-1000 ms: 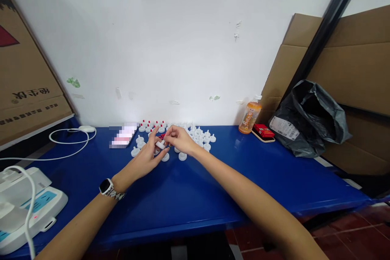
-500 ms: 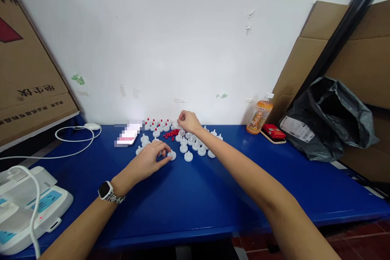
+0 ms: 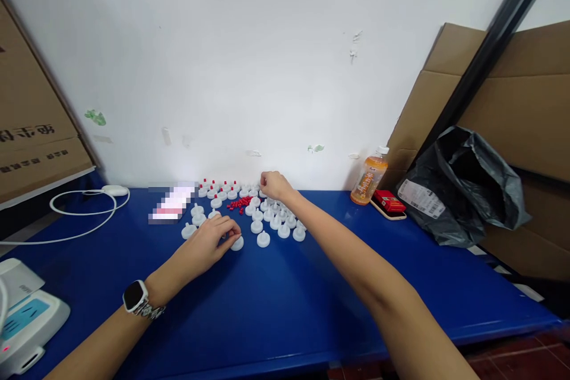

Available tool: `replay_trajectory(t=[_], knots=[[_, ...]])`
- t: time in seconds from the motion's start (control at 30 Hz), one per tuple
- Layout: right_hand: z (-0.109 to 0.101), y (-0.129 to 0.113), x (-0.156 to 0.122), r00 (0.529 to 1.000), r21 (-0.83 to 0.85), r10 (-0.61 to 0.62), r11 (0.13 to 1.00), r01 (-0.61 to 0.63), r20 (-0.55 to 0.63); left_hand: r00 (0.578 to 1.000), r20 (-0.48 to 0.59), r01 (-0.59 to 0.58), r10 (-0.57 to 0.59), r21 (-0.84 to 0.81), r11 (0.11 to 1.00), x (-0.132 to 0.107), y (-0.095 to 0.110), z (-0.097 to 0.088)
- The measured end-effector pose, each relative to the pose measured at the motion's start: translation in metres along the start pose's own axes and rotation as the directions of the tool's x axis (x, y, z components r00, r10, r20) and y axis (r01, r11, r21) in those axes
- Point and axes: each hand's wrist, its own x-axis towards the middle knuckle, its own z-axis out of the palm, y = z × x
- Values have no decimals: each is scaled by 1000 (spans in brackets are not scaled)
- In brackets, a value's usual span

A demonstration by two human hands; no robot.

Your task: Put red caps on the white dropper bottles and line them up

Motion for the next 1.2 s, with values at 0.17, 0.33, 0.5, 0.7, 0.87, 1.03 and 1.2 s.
replay_trajectory(t=[0.17,0.33,0.5,0.7,0.87,1.03,1.2], knots=[[-6,-9,12,998,-84,-36,996,40,53,1000,-6,-9,8,-2,1000,-1,-2,2],[-8,-18,21,995,-129,-47,990,59,92,1000,-14,15,-15,-32,999,-1,-5,2],[-5,-18,20,995,-125,-48,990,59,92,999,-9,41,-41,-50,998,-2,-7,1],[-7,-13,3,998,-70,-27,997,30,49,998,-15,64,-66,-92,994,-2,-8,1],[-9,-26,-43,982,203,-41,976,79,-184,985,-114,117,-129,-109,987,-2,-3,-6],[-5,-43,-89,975,279,-142,942,186,-169,976,-194,94,-99,-33,995,-2,-1,-7],[-5,-48,-90,986,177,-76,979,101,-146,993,-118,20,-6,123,992,-3,0,2]])
